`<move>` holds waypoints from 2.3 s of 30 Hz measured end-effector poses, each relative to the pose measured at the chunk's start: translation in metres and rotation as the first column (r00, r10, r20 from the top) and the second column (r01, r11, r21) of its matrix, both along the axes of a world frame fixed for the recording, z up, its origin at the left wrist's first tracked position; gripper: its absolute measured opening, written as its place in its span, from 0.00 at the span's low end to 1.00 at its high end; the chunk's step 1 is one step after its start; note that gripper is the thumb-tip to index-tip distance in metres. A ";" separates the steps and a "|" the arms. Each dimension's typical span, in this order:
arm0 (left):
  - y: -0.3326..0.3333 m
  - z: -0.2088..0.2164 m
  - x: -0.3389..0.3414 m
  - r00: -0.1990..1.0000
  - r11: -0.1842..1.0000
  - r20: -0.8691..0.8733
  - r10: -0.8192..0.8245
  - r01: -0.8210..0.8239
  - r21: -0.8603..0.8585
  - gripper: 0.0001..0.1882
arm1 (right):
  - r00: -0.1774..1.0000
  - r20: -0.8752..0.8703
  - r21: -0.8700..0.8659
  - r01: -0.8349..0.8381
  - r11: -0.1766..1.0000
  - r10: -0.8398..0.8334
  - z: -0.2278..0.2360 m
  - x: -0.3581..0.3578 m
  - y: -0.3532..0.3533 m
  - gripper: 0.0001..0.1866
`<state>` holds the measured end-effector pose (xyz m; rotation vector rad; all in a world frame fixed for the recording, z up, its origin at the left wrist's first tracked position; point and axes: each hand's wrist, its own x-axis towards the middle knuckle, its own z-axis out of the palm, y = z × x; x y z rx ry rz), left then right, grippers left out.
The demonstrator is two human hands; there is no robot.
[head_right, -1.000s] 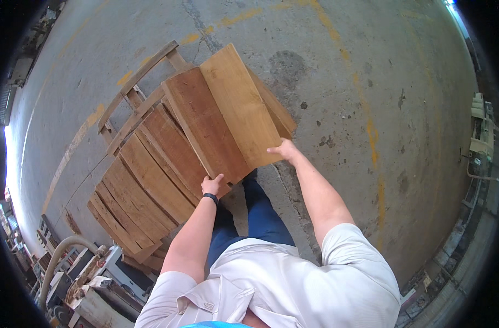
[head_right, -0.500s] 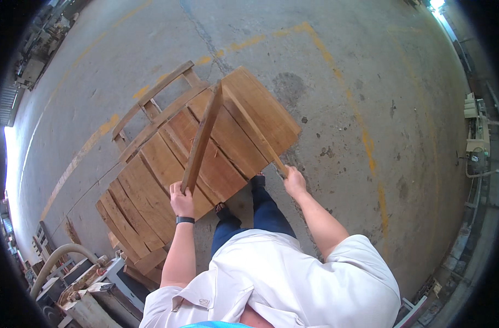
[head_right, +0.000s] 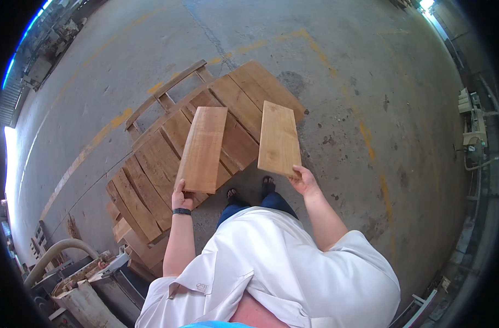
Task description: The person repeatedly picks up wooden boards from a stack on a pallet and feeds them into a processing machine by hand.
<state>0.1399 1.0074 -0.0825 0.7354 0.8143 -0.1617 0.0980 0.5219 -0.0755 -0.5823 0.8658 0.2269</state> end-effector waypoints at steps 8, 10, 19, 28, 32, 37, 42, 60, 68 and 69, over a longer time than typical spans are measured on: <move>0.003 -0.001 -0.024 0.998 0.984 -0.020 0.065 -0.068 -0.164 0.17 | 0.958 0.226 0.053 0.169 0.984 -0.176 0.015 0.002 0.046 0.23; -0.005 0.012 -0.033 0.998 0.989 0.032 0.045 -0.040 -0.142 0.21 | 0.961 0.239 0.020 0.140 0.990 -0.141 0.024 0.002 0.046 0.23; -0.071 0.067 -0.176 0.989 0.895 0.136 0.063 -0.117 0.431 0.21 | 0.887 0.151 -0.752 -0.182 0.633 0.436 0.031 -0.098 0.010 0.28; -0.029 0.077 -0.325 0.967 0.545 0.223 0.124 -0.254 0.799 0.16 | 0.871 0.231 -0.696 -0.164 0.699 0.434 0.060 -0.137 -0.006 0.24; -0.002 0.102 -0.396 0.851 0.753 0.207 0.482 -0.524 0.398 0.18 | 0.827 0.240 -0.590 -0.292 0.753 0.509 0.090 -0.154 0.023 0.25; 0.035 0.147 -0.496 0.734 0.679 0.266 0.625 -0.679 0.280 0.19 | 0.694 0.361 -0.406 -0.485 0.774 0.624 0.116 -0.163 0.101 0.26; 0.085 0.205 -0.615 0.535 0.443 0.383 0.753 -0.843 0.305 0.20 | 0.499 0.456 -0.285 -0.702 0.652 0.737 0.141 -0.198 0.236 0.28; 0.157 0.244 -0.849 0.440 -0.208 0.071 0.895 0.272 0.940 0.26 | -0.145 0.463 -0.281 -0.960 -0.011 0.875 0.179 -0.382 0.615 0.33; 0.191 0.195 -0.814 0.517 -0.058 -0.325 0.791 0.594 0.803 0.34 | -0.552 0.485 -0.818 -0.561 0.129 0.678 0.151 -0.424 0.727 0.33; 0.198 0.183 -0.807 0.502 -0.045 -0.325 0.802 0.593 0.804 0.34 | -0.567 0.483 -0.820 -0.561 0.117 0.667 0.150 -0.429 0.738 0.33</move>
